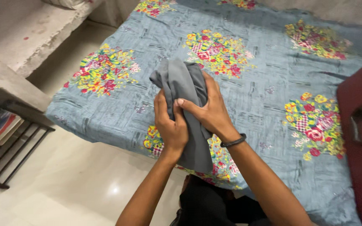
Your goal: The person takes a pair of grey trousers and a pair of denim jeans from a suitcase and folds them one by one on a bed.
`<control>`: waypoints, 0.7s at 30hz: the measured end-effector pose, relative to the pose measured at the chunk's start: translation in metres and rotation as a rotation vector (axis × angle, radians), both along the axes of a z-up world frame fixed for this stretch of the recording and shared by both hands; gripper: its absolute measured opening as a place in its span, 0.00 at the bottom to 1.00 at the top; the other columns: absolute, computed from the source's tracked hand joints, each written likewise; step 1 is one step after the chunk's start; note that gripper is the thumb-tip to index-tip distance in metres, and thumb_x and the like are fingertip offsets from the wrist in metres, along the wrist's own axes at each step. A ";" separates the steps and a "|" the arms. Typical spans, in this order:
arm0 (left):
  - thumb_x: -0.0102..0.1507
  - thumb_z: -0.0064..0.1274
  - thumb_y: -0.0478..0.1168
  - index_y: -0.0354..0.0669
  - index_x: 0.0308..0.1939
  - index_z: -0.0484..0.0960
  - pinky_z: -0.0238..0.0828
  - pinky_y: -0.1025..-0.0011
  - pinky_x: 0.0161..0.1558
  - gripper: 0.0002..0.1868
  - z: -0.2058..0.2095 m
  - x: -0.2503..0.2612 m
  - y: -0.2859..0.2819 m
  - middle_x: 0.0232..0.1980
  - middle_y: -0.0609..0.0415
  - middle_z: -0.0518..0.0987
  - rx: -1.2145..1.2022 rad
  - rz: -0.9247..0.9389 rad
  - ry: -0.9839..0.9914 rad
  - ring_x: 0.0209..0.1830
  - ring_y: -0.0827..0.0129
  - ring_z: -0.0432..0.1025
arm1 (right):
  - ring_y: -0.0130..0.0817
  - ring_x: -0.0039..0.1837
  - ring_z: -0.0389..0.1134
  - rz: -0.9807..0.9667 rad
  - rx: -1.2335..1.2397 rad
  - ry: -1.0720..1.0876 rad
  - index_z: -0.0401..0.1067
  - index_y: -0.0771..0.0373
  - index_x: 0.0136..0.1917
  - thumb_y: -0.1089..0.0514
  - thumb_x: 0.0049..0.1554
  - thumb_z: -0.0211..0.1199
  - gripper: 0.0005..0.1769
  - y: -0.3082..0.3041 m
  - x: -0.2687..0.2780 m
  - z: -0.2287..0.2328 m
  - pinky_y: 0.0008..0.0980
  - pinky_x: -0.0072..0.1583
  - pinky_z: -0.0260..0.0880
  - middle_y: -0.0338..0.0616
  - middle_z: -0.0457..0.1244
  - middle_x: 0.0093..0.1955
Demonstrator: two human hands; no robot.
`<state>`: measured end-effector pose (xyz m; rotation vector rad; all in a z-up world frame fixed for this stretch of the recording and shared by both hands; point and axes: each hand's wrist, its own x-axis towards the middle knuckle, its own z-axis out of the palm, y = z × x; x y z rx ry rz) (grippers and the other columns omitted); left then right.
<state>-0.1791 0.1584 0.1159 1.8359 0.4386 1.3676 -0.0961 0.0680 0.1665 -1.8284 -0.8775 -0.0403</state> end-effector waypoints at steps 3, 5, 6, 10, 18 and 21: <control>0.71 0.48 0.37 0.30 0.68 0.70 0.65 0.56 0.68 0.22 0.000 0.007 0.025 0.65 0.35 0.74 -0.017 0.032 -0.015 0.67 0.43 0.70 | 0.48 0.77 0.57 -0.031 -0.030 -0.062 0.52 0.68 0.80 0.43 0.49 0.75 0.56 0.028 0.009 -0.012 0.41 0.77 0.58 0.62 0.55 0.73; 0.70 0.49 0.36 0.30 0.68 0.70 0.65 0.56 0.67 0.22 0.001 0.013 0.043 0.65 0.35 0.74 0.010 0.069 -0.043 0.67 0.44 0.70 | 0.51 0.80 0.53 0.002 0.037 -0.122 0.48 0.71 0.81 0.43 0.52 0.74 0.57 0.047 0.014 -0.020 0.42 0.79 0.54 0.64 0.51 0.77; 0.71 0.49 0.35 0.30 0.68 0.70 0.66 0.56 0.67 0.22 0.001 0.016 0.053 0.65 0.36 0.74 0.026 0.082 -0.054 0.67 0.44 0.70 | 0.54 0.82 0.51 0.021 0.072 -0.179 0.46 0.73 0.81 0.45 0.54 0.74 0.57 0.057 0.016 -0.024 0.44 0.79 0.52 0.66 0.49 0.79; 0.71 0.49 0.34 0.31 0.67 0.71 0.66 0.57 0.68 0.20 0.009 0.022 0.097 0.65 0.37 0.74 0.099 0.132 -0.080 0.67 0.45 0.70 | 0.56 0.83 0.51 0.132 0.180 -0.182 0.42 0.75 0.81 0.48 0.59 0.69 0.53 0.095 0.021 -0.023 0.43 0.80 0.50 0.66 0.48 0.81; 0.71 0.49 0.33 0.34 0.69 0.70 0.67 0.57 0.68 0.21 0.027 0.033 0.175 0.67 0.37 0.73 0.217 0.250 -0.053 0.69 0.44 0.69 | 0.56 0.84 0.51 0.181 0.254 -0.305 0.43 0.73 0.82 0.51 0.64 0.65 0.47 0.179 0.040 -0.021 0.45 0.82 0.49 0.66 0.49 0.82; 0.72 0.50 0.35 0.41 0.73 0.66 0.66 0.56 0.70 0.25 0.019 0.042 0.203 0.72 0.38 0.68 0.254 0.311 0.038 0.72 0.43 0.66 | 0.58 0.82 0.53 0.188 0.222 -0.293 0.44 0.71 0.82 0.50 0.64 0.65 0.46 0.209 0.057 -0.036 0.45 0.81 0.51 0.66 0.51 0.80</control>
